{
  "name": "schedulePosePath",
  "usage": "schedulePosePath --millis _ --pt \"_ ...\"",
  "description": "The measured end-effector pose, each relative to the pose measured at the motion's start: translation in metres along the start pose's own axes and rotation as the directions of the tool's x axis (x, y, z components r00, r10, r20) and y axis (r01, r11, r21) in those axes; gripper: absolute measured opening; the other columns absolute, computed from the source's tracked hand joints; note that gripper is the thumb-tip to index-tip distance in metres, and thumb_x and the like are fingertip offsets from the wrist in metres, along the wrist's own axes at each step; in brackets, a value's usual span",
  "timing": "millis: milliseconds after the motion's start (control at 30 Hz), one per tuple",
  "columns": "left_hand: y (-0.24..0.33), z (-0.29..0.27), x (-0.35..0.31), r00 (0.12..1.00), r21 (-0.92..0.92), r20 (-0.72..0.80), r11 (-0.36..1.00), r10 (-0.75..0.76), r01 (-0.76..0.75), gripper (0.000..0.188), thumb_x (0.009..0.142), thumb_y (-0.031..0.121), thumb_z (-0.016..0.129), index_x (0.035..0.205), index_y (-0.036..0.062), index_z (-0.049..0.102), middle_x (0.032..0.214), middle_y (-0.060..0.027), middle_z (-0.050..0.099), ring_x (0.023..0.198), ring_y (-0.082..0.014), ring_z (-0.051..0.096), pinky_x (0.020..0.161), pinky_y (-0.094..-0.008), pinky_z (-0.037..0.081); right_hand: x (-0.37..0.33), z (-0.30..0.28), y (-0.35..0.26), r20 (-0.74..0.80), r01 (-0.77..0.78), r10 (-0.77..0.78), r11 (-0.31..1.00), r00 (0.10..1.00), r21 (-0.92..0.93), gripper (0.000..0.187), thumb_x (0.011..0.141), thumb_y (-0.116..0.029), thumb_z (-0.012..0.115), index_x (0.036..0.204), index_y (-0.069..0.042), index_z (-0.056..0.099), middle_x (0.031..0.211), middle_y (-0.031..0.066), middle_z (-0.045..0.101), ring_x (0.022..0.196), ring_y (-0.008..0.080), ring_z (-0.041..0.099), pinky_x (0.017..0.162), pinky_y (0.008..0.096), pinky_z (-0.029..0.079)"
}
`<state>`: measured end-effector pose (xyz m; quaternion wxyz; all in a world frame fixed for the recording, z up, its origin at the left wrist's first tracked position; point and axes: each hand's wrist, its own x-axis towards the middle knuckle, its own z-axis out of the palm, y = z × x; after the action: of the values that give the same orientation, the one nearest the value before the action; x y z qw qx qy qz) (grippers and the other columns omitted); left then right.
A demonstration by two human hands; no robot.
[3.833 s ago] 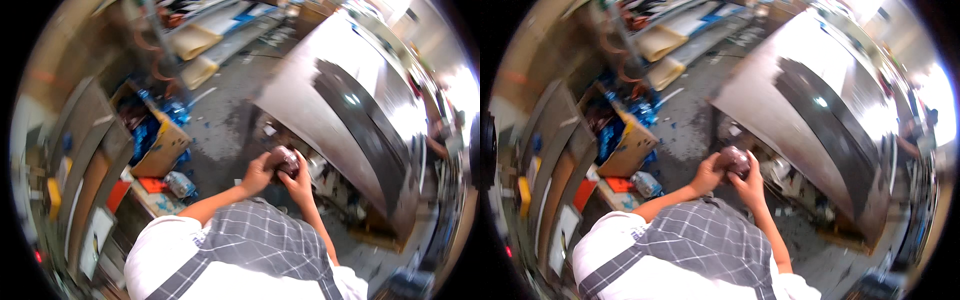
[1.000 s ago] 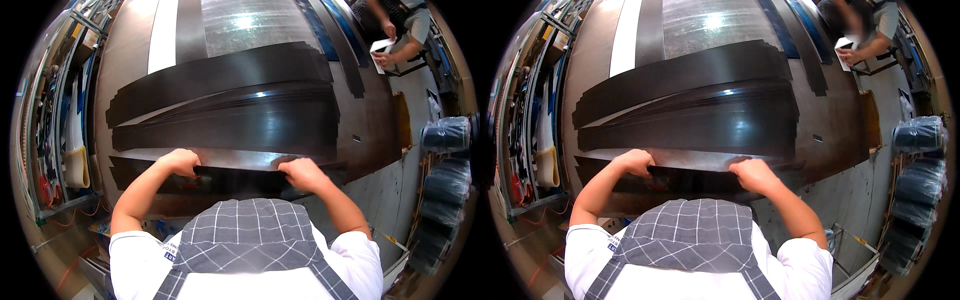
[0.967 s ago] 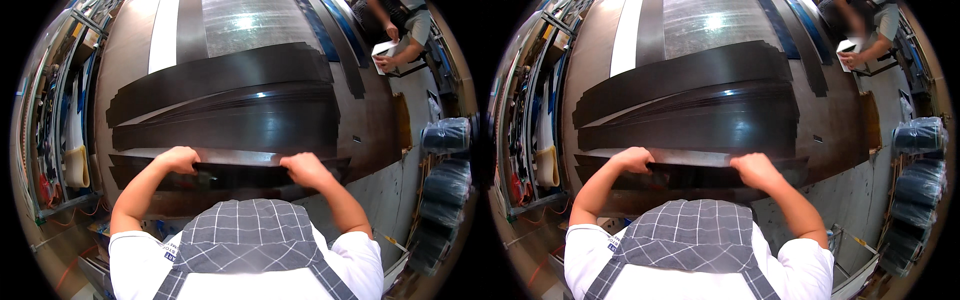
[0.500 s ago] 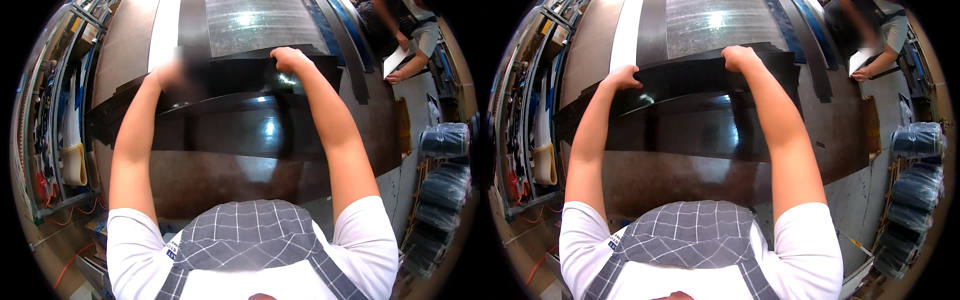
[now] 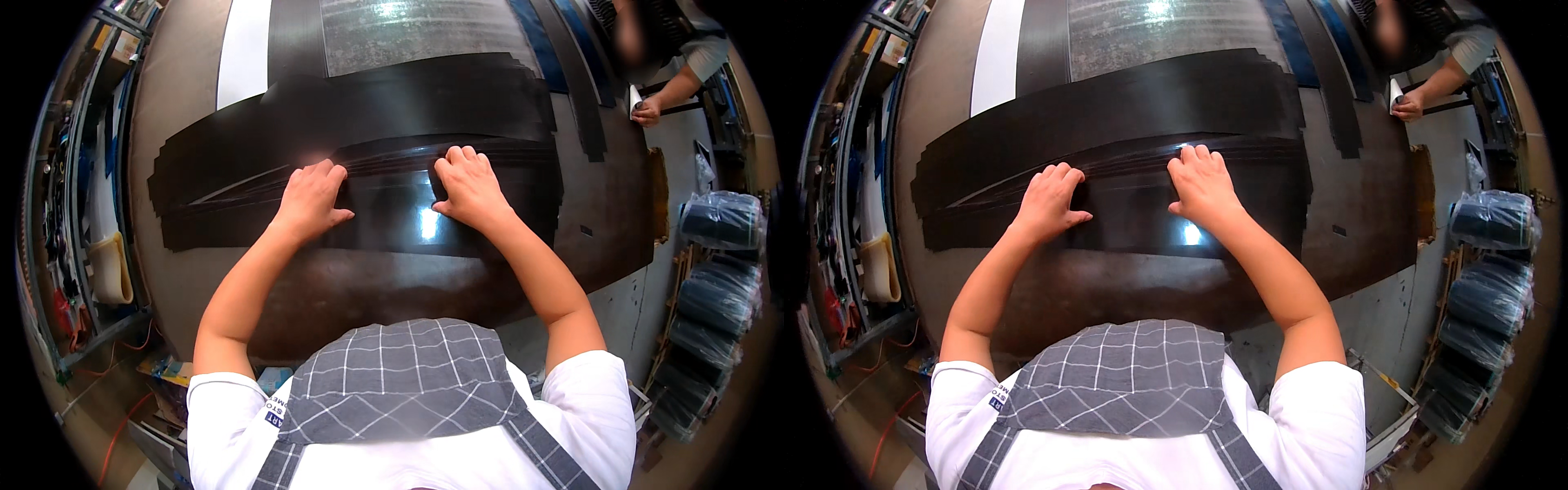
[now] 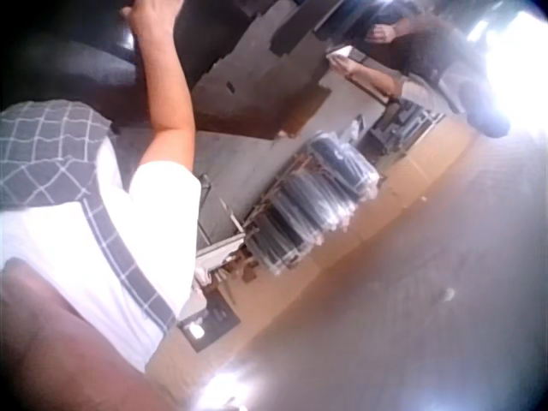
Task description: The person peels a protective plastic film from the surface of a large, dark, curved panel. They carefully lift the film edge and pull it away, then crumple the removed film and discard it. The person repeats this process for multiple sections of the panel.
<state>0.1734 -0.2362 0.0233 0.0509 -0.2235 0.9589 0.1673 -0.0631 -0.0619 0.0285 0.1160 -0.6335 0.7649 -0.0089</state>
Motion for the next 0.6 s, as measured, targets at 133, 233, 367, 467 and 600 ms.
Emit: schedulePosePath --millis 133,233,367,467,600 --pt "-0.002 -0.001 0.003 1.0 0.005 -0.002 1.0 0.013 -0.013 0.059 0.063 0.027 0.089 0.109 0.0105 0.056 0.104 -0.0071 0.055 0.106 -0.0282 0.053 0.091 -0.0404 0.043 -0.001 0.002 0.003 -0.025 0.002 -0.001 0.998 1.0 0.056 0.054 0.065 -0.03 0.089 0.106 -0.009 0.06 0.107 0.0094 0.057 0.108 0.0259 0.051 0.092 0.0382 0.041" --pt "-0.005 0.005 -0.006 0.992 -0.023 -0.103 0.997 0.067 -0.07 0.06 0.064 0.026 0.089 0.111 0.0108 0.056 0.109 -0.0078 0.054 0.108 -0.0292 0.052 0.093 -0.0416 0.042 -0.009 0.004 0.002 -0.165 0.032 -0.029 0.999 0.986 0.017 0.054 0.064 -0.03 0.089 0.103 -0.009 0.059 0.106 0.0083 0.055 0.109 0.0245 0.05 0.093 0.0379 0.039" --pt "-0.007 0.014 -0.016 0.959 -0.006 -0.242 0.989 0.145 -0.151 0.065 0.066 0.024 0.088 0.119 0.011 0.054 0.118 -0.0087 0.054 0.113 -0.0303 0.051 0.098 -0.0438 0.041 -0.018 0.012 0.006 -0.332 0.099 -0.092 0.995 0.939 0.005 0.05 0.063 -0.027 0.088 0.099 -0.011 0.057 0.105 0.0061 0.054 0.108 0.0234 0.05 0.093 0.038 0.037" --pt "-0.008 0.021 -0.021 0.943 -0.007 -0.283 0.982 0.176 -0.186 0.07 0.067 0.024 0.087 0.126 0.0107 0.053 0.125 -0.0088 0.053 0.116 -0.0304 0.051 0.1 -0.0451 0.039 -0.026 0.02 0.004 -0.413 0.157 -0.137 0.987 0.9 0.016 0.045 0.064 -0.024 0.086 0.095 -0.012 0.056 0.101 0.0047 0.055 0.104 0.0235 0.051 0.092 0.0381 0.037" --pt "-0.001 0.012 -0.027 0.938 0.012 -0.313 0.988 0.149 -0.153 0.074 0.066 0.022 0.087 0.131 0.0118 0.051 0.117 -0.0069 0.058 0.11 -0.0273 0.054 0.099 -0.0436 0.039 -0.033 0.021 0.0 -0.449 0.159 -0.127 0.987 0.885 0.034 0.034 0.068 -0.018 0.082 0.088 -0.013 0.054 0.084 0.0031 0.057 0.089 0.0232 0.056 0.087 0.0375 0.039"
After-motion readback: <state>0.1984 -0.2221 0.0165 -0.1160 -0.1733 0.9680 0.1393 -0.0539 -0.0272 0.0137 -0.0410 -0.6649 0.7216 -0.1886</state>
